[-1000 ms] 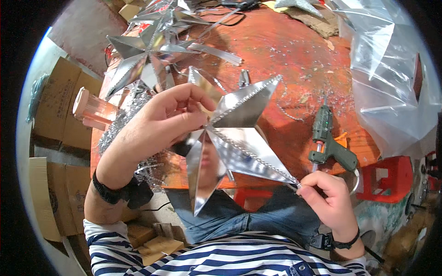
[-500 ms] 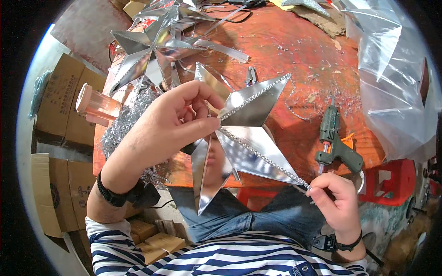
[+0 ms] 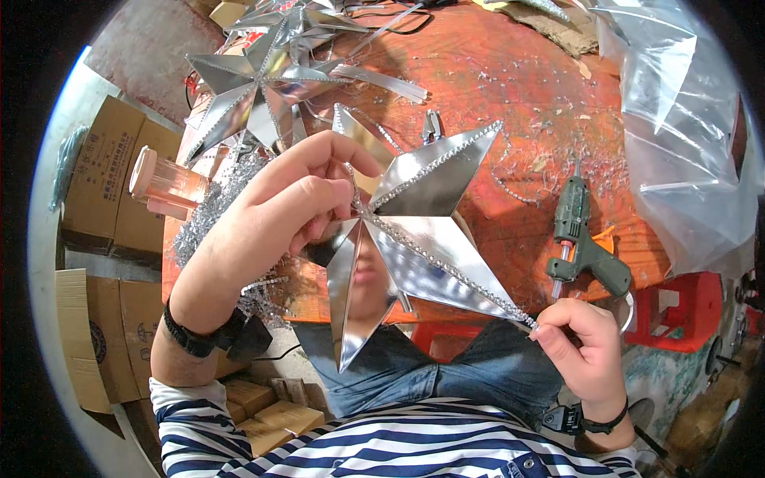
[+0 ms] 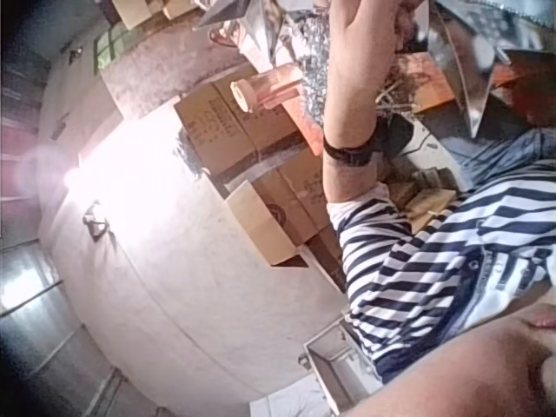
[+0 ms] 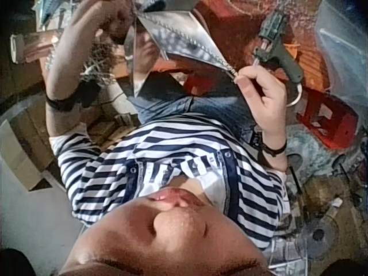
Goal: The person uses a hot glue gun to attach a silver beaded chain to the edges of a large, metallic star-shaped decoration. They hold the star in one hand and apply glue and beads along the points, working on one star at a time in a workshop setting.
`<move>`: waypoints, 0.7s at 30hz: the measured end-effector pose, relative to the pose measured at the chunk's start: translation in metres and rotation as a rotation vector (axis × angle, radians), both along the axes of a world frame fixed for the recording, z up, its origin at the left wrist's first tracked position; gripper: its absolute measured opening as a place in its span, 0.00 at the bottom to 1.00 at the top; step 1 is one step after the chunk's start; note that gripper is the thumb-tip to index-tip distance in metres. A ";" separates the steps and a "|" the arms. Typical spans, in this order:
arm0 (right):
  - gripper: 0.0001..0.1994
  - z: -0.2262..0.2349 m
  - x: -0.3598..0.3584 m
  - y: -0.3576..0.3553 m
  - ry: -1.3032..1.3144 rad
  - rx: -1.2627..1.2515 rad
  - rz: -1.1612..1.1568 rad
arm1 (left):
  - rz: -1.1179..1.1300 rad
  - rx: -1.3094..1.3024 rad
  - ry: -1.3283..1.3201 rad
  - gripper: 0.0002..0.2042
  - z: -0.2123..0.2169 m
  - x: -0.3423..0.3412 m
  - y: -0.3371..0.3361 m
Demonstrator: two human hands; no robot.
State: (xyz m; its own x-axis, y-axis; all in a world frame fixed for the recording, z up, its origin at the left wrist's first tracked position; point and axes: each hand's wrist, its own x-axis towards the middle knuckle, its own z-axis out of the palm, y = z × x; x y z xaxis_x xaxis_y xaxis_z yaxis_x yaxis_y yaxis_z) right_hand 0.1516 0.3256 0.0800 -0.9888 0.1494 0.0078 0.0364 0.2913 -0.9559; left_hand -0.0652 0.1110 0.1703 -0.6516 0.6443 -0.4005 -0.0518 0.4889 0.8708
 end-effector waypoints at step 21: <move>0.03 -0.003 0.000 0.000 0.082 -0.030 0.035 | -0.074 -0.036 0.358 0.13 -0.020 0.007 -0.001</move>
